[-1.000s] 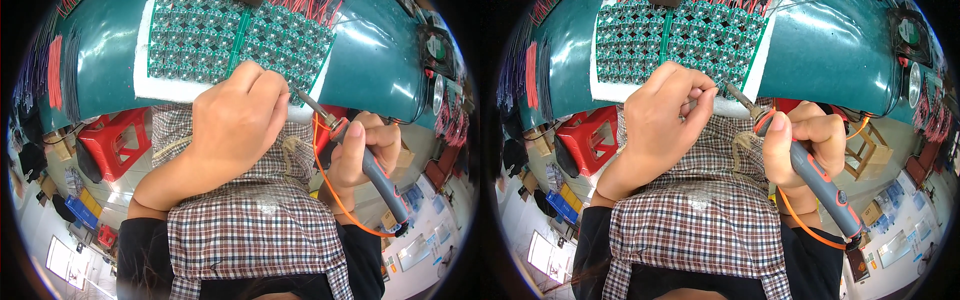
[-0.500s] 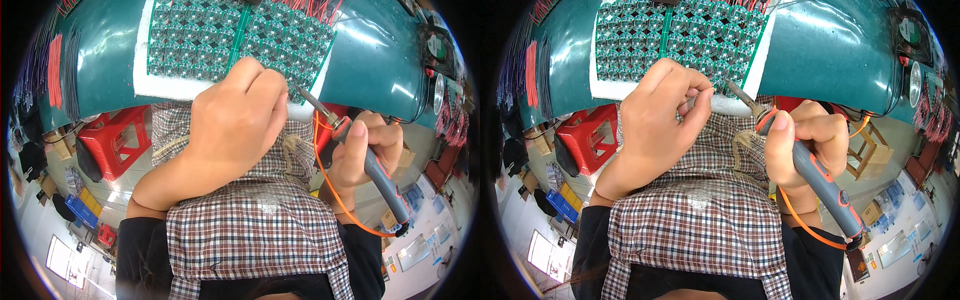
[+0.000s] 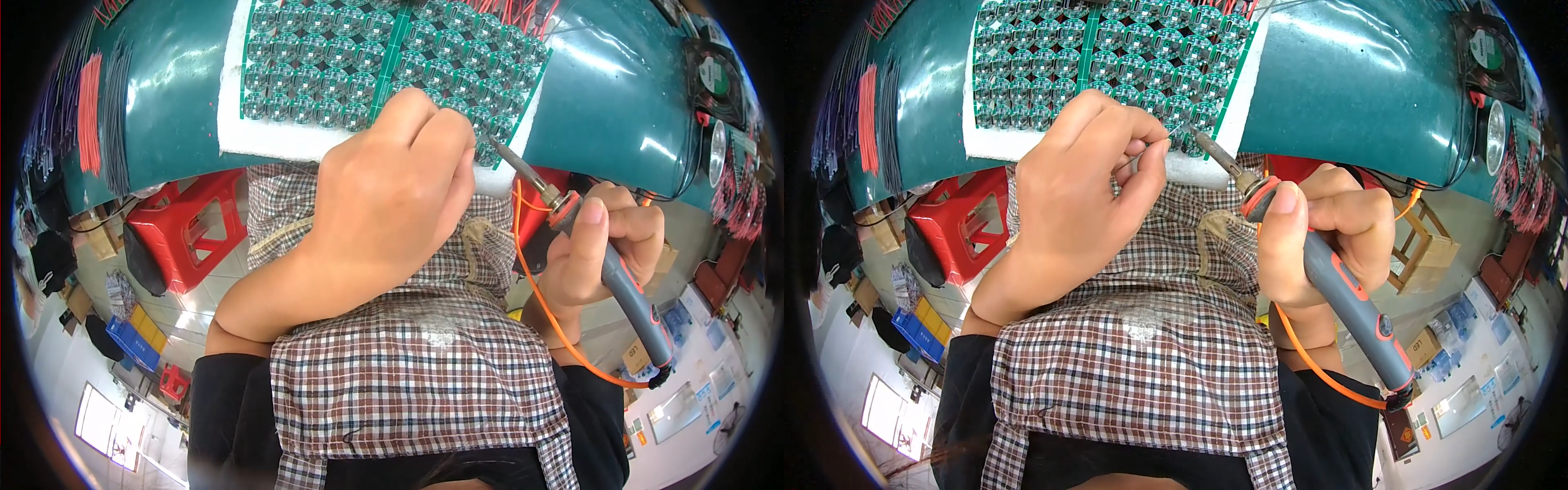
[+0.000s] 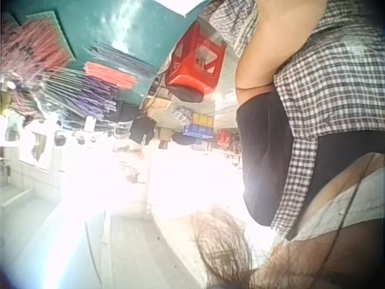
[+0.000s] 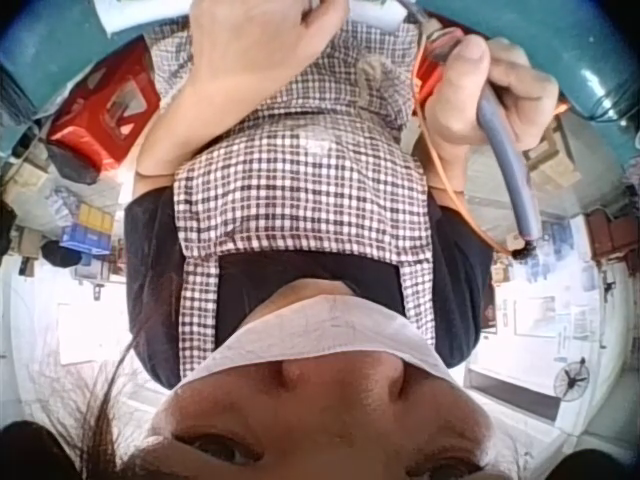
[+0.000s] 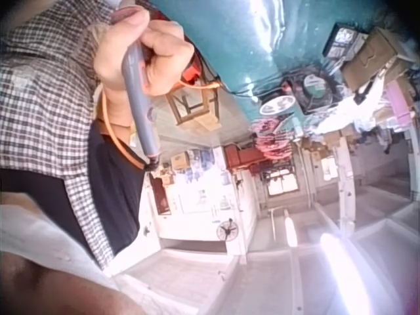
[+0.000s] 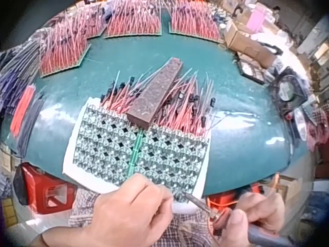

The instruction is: The person solders red wires and black wires onto multiple printed circuit boards using a soldering iron.

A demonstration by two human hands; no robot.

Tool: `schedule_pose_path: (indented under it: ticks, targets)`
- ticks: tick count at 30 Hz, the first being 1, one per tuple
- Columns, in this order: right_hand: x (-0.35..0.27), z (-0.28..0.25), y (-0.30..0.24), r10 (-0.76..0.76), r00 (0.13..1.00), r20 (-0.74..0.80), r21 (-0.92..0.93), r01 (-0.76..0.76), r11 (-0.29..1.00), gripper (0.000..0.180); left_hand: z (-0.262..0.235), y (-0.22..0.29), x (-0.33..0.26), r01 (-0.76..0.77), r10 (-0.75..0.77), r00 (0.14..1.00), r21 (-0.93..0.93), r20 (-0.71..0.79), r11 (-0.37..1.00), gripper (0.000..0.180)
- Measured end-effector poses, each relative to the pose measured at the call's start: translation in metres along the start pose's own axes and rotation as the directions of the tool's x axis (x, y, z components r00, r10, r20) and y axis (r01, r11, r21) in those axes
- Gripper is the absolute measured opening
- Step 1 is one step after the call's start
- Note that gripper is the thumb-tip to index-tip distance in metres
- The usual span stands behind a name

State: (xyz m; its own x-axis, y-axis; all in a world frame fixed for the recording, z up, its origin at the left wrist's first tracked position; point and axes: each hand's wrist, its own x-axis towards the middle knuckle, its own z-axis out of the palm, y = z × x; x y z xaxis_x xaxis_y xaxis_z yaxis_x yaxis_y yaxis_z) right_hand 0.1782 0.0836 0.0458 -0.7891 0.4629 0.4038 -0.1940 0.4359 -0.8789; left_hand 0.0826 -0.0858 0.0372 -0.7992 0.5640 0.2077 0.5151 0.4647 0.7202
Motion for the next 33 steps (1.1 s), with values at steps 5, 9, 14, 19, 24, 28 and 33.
schedule_pose_path:
  ticks: [5,9,14,19,24,28,33]
  targets:
    - [0.000,0.001,-0.001,0.065,0.998,0.014,0.015,-0.065,0.998,0.030,0.001,0.000,0.001,0.025,-0.026,0.999,0.015,0.025,1.000,0.013]
    - [0.001,0.003,-0.001,0.063,0.998,0.015,0.012,-0.064,0.998,0.030,0.001,0.001,0.001,0.043,-0.044,0.999,0.023,0.027,0.999,0.011]
    - [0.001,0.004,-0.001,0.069,0.998,0.006,0.031,-0.069,0.997,0.029,0.004,-0.001,0.002,0.020,-0.020,1.000,0.014,0.021,1.000,0.010]
    - [0.002,0.005,-0.001,0.063,0.998,0.008,0.026,-0.064,0.998,0.029,0.001,0.001,0.002,0.014,-0.015,0.999,0.019,0.045,1.000,0.010]
    - [0.003,0.012,-0.007,0.082,0.994,-0.068,-0.021,-0.084,0.996,0.027,-0.006,0.000,-0.006,0.011,-0.010,1.000,0.043,-0.017,0.999,0.016]
    - [0.002,0.012,-0.007,0.101,0.991,-0.087,-0.022,-0.103,0.994,0.026,-0.009,-0.001,-0.013,0.015,-0.014,1.000,0.069,-0.011,0.998,0.017]
    - [-0.004,0.006,-0.017,0.076,0.997,-0.031,-0.024,-0.077,0.997,0.025,-0.006,-0.003,-0.019,0.018,-0.018,1.000,0.038,0.015,0.999,0.015]
